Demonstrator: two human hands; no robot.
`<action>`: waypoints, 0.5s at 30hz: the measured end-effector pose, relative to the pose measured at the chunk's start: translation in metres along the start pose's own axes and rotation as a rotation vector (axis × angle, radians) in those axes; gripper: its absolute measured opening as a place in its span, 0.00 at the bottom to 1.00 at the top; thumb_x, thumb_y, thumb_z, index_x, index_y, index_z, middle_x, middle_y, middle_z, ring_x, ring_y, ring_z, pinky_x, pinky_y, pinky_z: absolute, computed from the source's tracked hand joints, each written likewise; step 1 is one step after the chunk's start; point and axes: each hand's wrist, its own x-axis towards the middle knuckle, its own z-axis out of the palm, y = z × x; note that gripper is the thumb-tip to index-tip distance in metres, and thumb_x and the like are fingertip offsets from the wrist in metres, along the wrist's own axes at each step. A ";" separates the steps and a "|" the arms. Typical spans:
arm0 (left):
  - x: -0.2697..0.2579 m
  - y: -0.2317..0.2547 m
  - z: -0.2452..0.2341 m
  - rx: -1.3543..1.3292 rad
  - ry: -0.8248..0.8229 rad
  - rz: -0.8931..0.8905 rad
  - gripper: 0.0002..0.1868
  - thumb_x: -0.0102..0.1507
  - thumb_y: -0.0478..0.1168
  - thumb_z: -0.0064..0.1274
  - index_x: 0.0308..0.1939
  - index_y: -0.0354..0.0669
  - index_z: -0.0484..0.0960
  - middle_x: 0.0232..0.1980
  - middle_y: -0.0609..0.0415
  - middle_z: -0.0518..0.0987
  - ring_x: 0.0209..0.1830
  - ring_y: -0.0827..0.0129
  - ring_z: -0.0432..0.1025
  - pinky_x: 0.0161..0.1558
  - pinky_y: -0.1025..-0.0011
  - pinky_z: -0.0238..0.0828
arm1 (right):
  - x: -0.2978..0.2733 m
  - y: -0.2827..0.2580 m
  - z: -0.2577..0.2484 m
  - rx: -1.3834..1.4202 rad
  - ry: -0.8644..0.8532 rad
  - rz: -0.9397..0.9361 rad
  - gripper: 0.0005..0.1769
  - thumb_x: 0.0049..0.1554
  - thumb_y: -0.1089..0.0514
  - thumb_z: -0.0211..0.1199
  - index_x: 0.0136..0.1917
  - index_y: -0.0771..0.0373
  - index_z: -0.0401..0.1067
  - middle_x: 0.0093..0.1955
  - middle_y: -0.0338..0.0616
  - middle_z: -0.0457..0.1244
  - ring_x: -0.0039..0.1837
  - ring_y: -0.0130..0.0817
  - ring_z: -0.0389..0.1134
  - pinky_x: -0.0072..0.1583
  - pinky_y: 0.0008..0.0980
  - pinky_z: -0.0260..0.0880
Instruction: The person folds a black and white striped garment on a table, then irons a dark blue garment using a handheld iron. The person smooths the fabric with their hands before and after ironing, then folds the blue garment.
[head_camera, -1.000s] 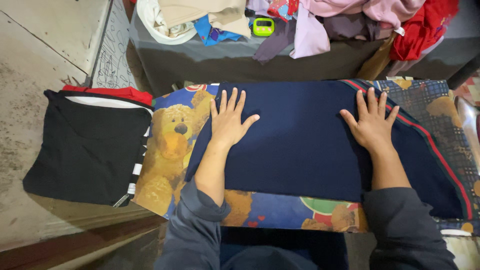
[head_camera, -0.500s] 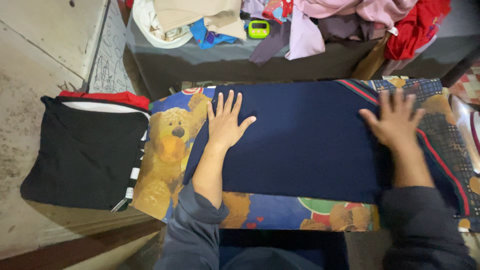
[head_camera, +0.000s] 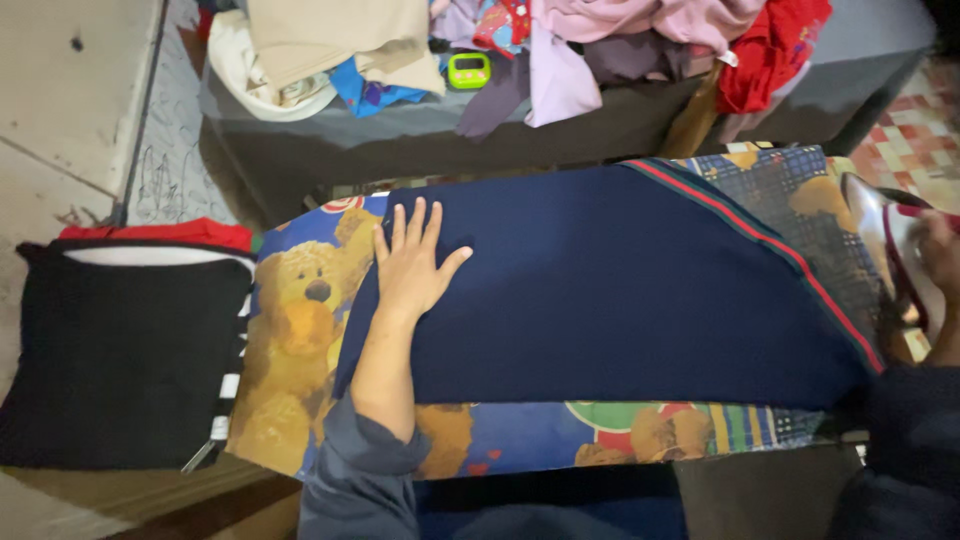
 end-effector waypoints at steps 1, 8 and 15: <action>0.000 0.000 0.000 -0.003 -0.002 -0.001 0.47 0.65 0.71 0.43 0.79 0.47 0.58 0.82 0.46 0.53 0.83 0.46 0.42 0.75 0.38 0.30 | -0.001 0.002 -0.001 0.036 -0.001 -0.001 0.29 0.65 0.50 0.69 0.68 0.75 0.66 0.57 0.57 0.63 0.55 0.44 0.64 0.53 0.41 0.65; 0.002 -0.002 -0.001 -0.020 -0.015 0.005 0.46 0.65 0.70 0.44 0.79 0.48 0.58 0.83 0.46 0.53 0.83 0.47 0.42 0.75 0.38 0.29 | -0.016 0.016 -0.032 0.090 -0.002 -0.072 0.25 0.66 0.56 0.73 0.65 0.74 0.67 0.52 0.53 0.67 0.51 0.39 0.69 0.52 0.36 0.70; 0.004 -0.018 -0.023 -0.255 -0.067 -0.035 0.45 0.65 0.66 0.48 0.79 0.48 0.58 0.82 0.43 0.53 0.83 0.47 0.43 0.77 0.42 0.32 | -0.048 -0.063 -0.098 -0.245 -0.091 -0.064 0.27 0.61 0.48 0.68 0.69 0.55 0.66 0.49 0.49 0.66 0.45 0.42 0.70 0.45 0.39 0.71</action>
